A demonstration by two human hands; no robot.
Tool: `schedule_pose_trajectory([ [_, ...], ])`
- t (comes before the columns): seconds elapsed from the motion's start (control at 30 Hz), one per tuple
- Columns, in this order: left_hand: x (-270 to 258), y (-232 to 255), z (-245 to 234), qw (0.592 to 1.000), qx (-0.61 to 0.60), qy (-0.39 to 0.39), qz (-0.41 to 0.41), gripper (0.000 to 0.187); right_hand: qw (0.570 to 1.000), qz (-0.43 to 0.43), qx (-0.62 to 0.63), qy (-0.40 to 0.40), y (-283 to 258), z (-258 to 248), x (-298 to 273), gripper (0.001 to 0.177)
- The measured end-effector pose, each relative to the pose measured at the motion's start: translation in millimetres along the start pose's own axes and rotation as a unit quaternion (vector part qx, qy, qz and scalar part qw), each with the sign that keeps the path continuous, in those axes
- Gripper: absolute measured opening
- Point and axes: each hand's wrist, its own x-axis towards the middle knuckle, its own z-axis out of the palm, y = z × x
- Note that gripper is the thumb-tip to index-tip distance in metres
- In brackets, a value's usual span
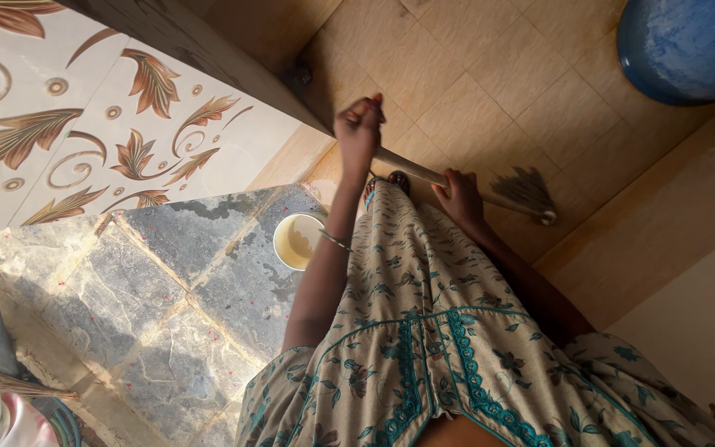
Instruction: The person mops a tiled floor using a traditional string mop. They repeatedly dip the mop into a small bucket of water and scrub the floor surface in a rhythmic back-and-forth motion. The task is performed in a small room with patterned tiles and a large blue water container nearby.
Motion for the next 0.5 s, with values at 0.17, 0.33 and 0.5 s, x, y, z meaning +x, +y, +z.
schedule_pose_trajectory([
  [0.17, -17, -25, 29, 0.976, -0.076, -0.114, -0.167, 0.03, 0.985, 0.169, -0.009, 0.024, 32, -4, -32, 0.073],
  [0.33, -15, 2, 39, 0.96, -0.097, -0.218, -0.145, 0.039, 0.86, 0.471, 0.142, 0.136, 0, -1, 10, 0.115],
  [0.5, -12, 44, 58, 0.957, -0.039, -0.281, -0.063, 0.039, 0.717, 0.543, 0.382, 0.212, 14, 24, 25, 0.11],
])
